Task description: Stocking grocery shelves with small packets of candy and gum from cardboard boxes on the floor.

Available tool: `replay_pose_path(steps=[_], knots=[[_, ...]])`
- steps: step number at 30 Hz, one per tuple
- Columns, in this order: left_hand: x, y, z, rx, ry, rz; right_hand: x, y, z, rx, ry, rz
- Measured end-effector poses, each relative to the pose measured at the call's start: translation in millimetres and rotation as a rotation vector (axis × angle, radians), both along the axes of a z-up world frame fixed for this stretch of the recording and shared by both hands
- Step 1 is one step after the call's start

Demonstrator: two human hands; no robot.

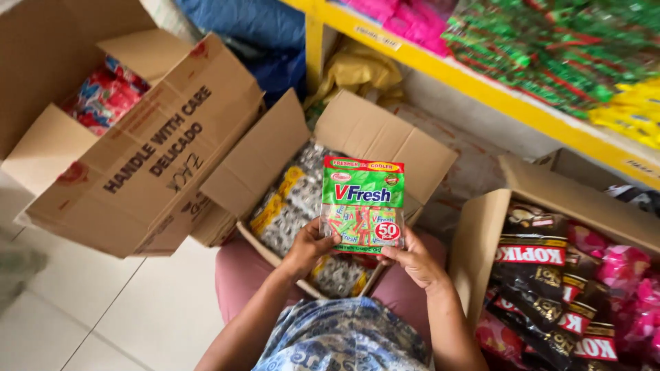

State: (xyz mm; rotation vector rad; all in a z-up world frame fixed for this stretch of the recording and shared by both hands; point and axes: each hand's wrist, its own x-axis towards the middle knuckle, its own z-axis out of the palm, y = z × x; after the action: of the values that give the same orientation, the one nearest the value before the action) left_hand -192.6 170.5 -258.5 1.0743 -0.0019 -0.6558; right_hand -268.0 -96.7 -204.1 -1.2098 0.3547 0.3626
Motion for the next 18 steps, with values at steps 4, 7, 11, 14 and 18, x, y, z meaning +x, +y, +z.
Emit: replay_pose_path(steps=[4, 7, 11, 14, 18], knots=[[27.9, -21.2, 60.2, -0.064, -0.167, -0.132, 14.5, -21.8, 42.2, -0.024, -0.158, -0.078], [53.5, -49.7, 104.1, -0.13, -0.276, -0.201, 23.4, -48.2, 68.5, -0.079, -0.279, -0.148], [87.7, -95.6, 160.7, -0.12, -0.396, -0.215, 35.0, -87.5, 117.0, -0.238, -0.408, -0.234], [116.3, -139.3, 189.8, -0.079, -0.568, -0.219, 42.2, -122.6, 159.0, -0.356, -0.496, -0.298], [146.7, -202.5, 244.4, -0.129, -0.702, -0.208, 53.3, -167.7, 228.4, -0.305, -0.548, -0.361]])
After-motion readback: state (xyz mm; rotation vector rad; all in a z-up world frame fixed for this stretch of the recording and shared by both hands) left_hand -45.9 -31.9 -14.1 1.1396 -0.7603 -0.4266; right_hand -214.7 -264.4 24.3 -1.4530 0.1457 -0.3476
